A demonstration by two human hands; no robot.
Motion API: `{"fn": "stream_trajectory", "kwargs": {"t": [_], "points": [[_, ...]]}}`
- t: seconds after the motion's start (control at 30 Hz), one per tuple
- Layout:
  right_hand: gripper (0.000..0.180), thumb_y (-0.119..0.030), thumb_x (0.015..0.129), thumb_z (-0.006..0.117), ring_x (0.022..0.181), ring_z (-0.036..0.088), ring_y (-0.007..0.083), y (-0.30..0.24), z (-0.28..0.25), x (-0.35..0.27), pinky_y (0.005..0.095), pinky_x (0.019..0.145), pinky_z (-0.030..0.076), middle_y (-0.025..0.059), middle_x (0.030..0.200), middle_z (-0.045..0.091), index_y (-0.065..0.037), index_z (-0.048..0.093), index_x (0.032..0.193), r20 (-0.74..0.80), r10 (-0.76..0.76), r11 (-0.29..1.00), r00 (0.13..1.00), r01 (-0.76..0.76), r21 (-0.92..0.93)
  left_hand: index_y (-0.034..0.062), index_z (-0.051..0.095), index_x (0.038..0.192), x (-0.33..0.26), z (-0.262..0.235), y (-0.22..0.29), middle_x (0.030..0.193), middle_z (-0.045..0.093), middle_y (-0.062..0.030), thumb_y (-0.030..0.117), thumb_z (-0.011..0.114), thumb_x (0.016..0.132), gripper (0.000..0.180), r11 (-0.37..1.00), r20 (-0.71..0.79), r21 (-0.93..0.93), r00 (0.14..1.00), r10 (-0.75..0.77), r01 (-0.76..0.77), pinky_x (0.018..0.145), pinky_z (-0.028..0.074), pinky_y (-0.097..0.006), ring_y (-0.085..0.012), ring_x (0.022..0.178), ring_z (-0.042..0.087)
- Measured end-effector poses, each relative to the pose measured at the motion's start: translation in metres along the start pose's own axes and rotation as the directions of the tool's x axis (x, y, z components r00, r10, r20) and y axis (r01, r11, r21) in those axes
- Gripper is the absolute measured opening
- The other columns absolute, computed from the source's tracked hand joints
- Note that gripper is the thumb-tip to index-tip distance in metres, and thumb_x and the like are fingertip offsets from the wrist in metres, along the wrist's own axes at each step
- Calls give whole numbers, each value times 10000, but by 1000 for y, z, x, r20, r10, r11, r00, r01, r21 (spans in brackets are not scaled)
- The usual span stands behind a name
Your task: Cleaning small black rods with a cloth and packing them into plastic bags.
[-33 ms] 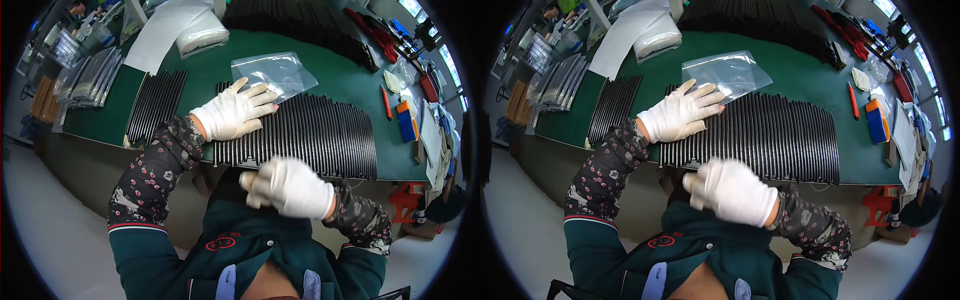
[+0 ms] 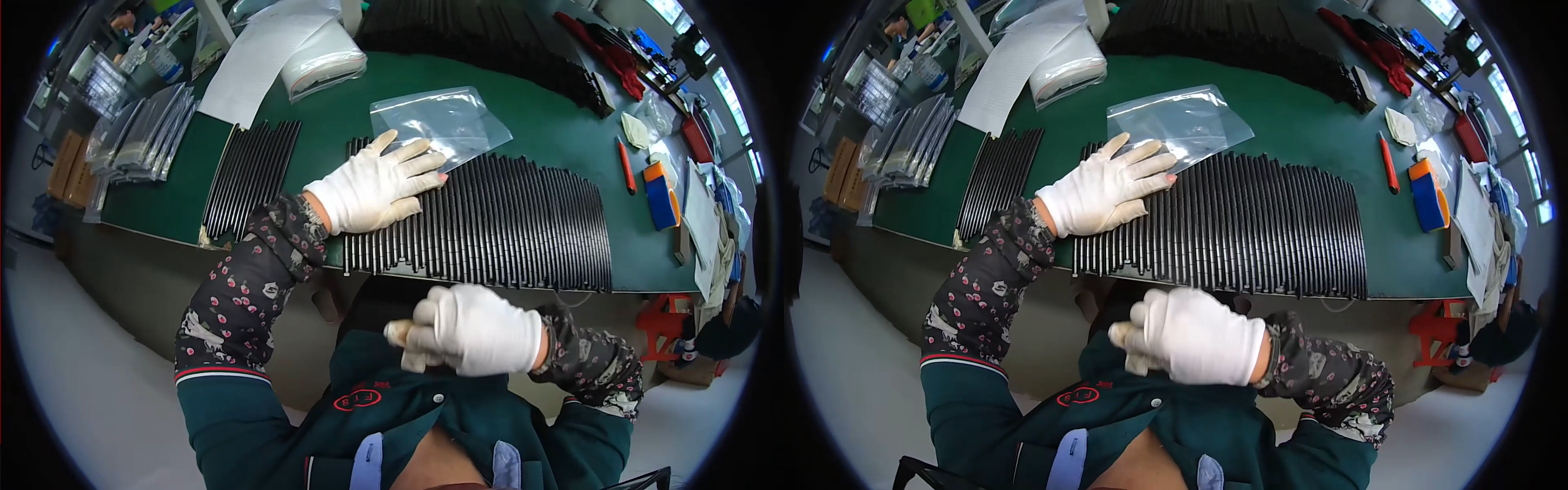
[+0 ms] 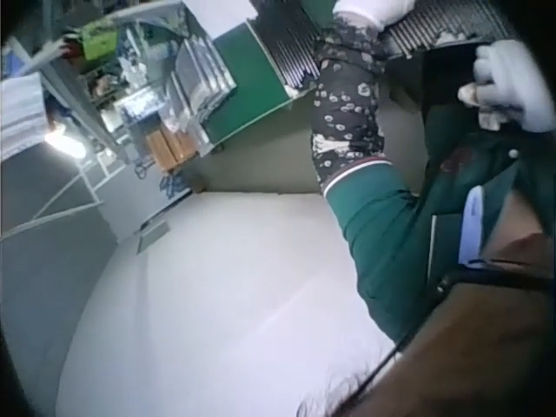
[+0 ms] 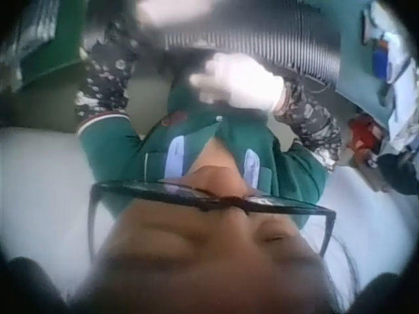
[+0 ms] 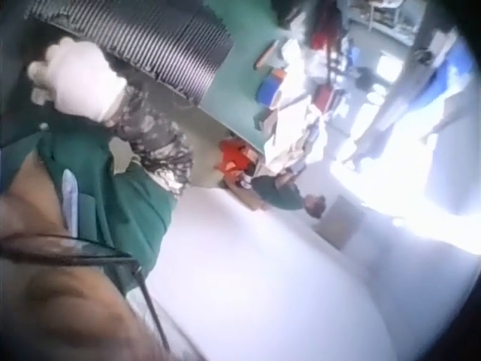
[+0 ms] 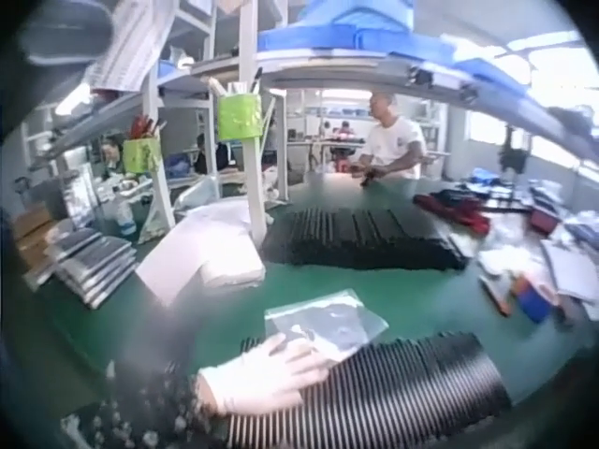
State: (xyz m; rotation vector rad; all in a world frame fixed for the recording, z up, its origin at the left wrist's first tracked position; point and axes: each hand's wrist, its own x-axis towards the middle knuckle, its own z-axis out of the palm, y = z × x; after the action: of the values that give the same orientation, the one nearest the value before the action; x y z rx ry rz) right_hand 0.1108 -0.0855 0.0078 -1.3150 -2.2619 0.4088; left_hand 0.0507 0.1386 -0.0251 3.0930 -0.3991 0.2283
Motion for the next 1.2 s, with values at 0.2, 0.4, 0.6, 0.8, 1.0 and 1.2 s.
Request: {"fn": "stream_trajectory", "kwargs": {"t": [0.2,0.4,0.6,0.8,1.0,1.2], "points": [[320,-209,784,665,673,558,265,20,-22,-34,381,545,463,68,724,543,-101,633,1083,-328,251,899,911,-345,-269,78,468,1330,0,-14,5,1476,352,-94,261,600,822,556,999,84,48,996,18,-22,1115,229,-524,-306,1370,310],[176,-100,792,652,687,599,213,16,-76,-79,333,591,495,64,757,590,-94,675,967,-499,353,860,791,-485,-159,122,466,1336,-4,-18,7,1465,354,-113,308,629,825,567,995,14,93,999,-29,27,1118,217,-522,-302,1367,317],[299,-143,785,634,786,614,299,100,-105,-231,378,728,501,152,892,617,-37,649,1064,-818,523,291,240,-952,-93,72,470,1318,-1,-37,7,1438,380,-153,243,637,798,572,988,-58,67,989,-135,139,1110,220,-535,-365,1362,308],[429,-264,686,741,1068,552,346,74,-98,-200,435,853,472,162,1131,591,-92,634,1064,-849,372,-33,374,-909,-415,83,408,1382,4,-21,-17,1480,323,-152,330,490,925,526,965,162,52,951,-262,257,1118,201,-530,-343,1398,248],[537,-341,754,685,1278,394,341,55,-60,-143,464,1013,319,172,1277,491,-43,565,1184,-435,575,498,693,-718,-485,113,383,1404,64,1,-16,1489,313,-118,371,426,956,518,956,191,130,940,-284,262,1105,189,-569,-318,1393,258],[608,-358,816,602,1303,363,379,65,-45,-142,479,1062,278,212,1378,411,-43,466,1318,-375,578,530,725,-683,-503,113,420,1379,107,13,-12,1452,361,-140,483,400,949,568,945,20,211,965,-261,251,1067,239,-597,-343,1353,315]]}}
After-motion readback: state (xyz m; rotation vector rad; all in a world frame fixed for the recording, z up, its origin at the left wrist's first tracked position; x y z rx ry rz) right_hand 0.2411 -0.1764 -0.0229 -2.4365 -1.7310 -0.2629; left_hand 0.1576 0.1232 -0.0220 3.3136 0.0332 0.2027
